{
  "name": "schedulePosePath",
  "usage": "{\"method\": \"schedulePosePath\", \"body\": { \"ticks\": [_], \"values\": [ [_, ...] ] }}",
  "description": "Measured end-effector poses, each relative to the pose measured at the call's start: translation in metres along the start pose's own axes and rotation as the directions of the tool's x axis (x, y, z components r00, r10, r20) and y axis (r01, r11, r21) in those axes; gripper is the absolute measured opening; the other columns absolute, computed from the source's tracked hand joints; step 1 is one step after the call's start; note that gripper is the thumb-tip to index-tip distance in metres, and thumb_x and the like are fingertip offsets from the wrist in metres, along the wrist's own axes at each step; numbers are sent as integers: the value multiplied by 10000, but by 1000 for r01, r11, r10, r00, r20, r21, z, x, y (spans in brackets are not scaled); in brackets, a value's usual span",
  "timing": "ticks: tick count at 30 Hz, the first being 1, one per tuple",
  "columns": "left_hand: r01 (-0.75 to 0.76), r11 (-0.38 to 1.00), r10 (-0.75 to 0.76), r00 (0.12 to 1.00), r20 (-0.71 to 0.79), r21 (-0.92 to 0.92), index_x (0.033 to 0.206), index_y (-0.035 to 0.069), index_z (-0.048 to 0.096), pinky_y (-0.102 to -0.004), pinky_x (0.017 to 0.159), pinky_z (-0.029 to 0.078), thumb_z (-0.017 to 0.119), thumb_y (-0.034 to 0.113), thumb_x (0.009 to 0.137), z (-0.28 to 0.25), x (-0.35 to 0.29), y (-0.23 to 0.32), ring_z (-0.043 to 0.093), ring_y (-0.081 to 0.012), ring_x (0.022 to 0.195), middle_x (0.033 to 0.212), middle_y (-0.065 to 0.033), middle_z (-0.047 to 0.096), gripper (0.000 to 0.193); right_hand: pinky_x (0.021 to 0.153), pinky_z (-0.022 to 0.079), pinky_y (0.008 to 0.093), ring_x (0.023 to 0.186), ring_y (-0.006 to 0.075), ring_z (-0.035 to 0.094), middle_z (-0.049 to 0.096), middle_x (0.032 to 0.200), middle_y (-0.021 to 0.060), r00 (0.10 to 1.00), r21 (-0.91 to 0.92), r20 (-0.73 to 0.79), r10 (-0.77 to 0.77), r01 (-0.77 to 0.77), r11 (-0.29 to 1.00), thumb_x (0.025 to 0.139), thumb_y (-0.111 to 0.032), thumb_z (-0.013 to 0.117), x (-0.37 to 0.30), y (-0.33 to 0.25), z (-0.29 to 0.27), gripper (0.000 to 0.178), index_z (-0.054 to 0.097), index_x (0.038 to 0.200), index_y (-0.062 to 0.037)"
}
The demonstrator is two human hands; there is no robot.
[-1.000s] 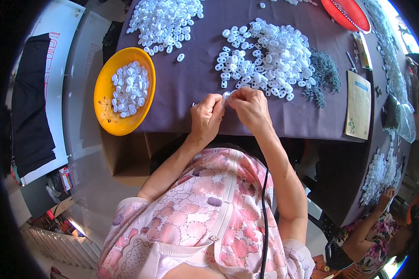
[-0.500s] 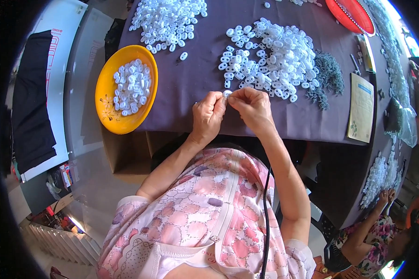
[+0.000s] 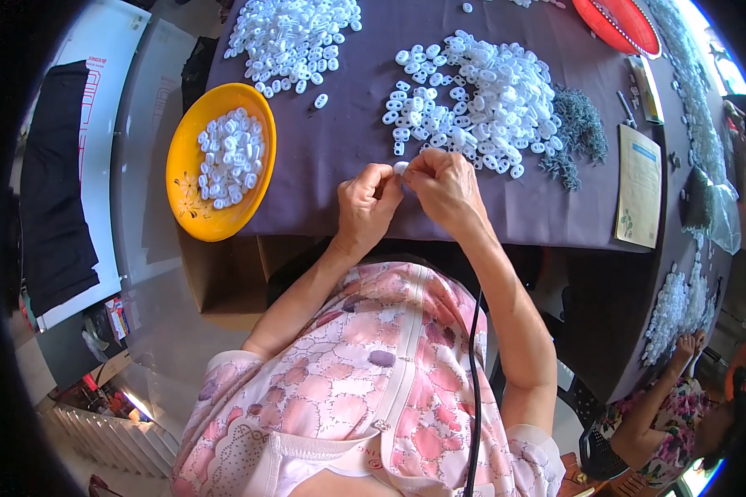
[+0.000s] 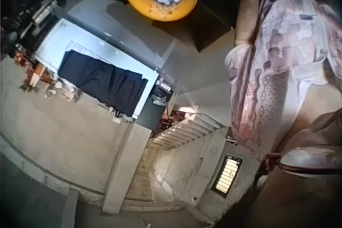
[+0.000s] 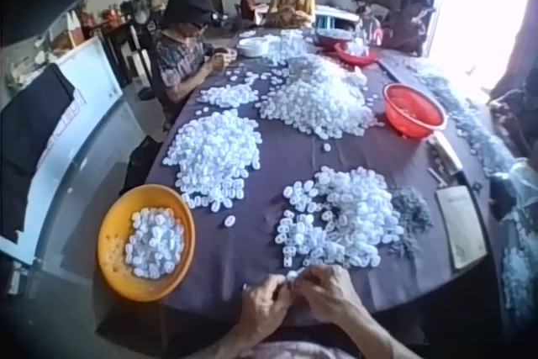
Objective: The person assembles plastic cord locks by hand, inserting inner pieces into outer toggle sleeves and placing the assembled cord locks onto the table.
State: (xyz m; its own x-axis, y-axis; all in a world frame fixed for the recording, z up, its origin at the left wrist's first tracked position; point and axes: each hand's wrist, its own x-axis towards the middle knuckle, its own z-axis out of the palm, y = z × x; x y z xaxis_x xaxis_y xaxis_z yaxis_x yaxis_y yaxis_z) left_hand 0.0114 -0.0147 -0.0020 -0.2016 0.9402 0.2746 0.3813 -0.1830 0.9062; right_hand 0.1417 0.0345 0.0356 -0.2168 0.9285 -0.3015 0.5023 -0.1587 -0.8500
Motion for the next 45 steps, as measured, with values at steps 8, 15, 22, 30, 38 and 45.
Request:
{"method": "schedulePosePath", "body": {
  "ticks": [8,15,22,30,38,45],
  "values": [
    [129,987,-123,990,65,-95,773,8,557,-321,473,438,585,51,784,-3,-2,9,591,-258,499,575,-150,558,52,549,444,276,553,105,542,602,595,79,982,66,-148,-116,127,990,738,-106,612,5,-22,-2,111,630,744,3],
    [145,976,-140,989,43,-164,801,5,570,-199,433,352,564,45,847,-6,-5,-1,442,-20,481,536,26,491,61,529,412,225,585,50,501,589,652,4,999,234,7,-31,29,972,772,-90,606,-2,-1,7,94,631,811,-9],
    [188,912,-148,980,134,-366,1073,28,586,-205,723,426,557,115,893,-17,-1,6,532,-79,837,918,-31,582,201,483,358,206,526,45,445,543,624,-23,980,551,190,65,-161,819,795,-118,620,-14,-1,0,93,620,786,-25],
    [373,747,-159,904,398,-550,1055,13,626,-256,865,453,592,49,852,-30,8,-1,588,-139,933,1012,-62,634,209,481,360,213,512,66,439,523,625,-13,884,762,437,166,-462,453,799,-71,608,-22,-1,0,40,597,805,-33],
    [502,216,-247,858,450,-838,1090,22,618,-291,820,495,584,123,871,-32,12,-19,624,-182,871,1007,-138,644,244,484,371,204,517,57,452,554,636,-5,958,723,263,114,-274,634,796,-91,642,-24,-6,11,75,616,788,-21],
    [558,174,-292,816,498,-812,1102,14,607,-278,797,495,554,163,893,-36,15,-24,621,-171,869,1013,-134,643,262,517,414,206,555,43,500,615,662,8,1000,521,-5,-5,7,854,791,-77,655,-22,-16,22,89,636,800,9]
  ]
}}
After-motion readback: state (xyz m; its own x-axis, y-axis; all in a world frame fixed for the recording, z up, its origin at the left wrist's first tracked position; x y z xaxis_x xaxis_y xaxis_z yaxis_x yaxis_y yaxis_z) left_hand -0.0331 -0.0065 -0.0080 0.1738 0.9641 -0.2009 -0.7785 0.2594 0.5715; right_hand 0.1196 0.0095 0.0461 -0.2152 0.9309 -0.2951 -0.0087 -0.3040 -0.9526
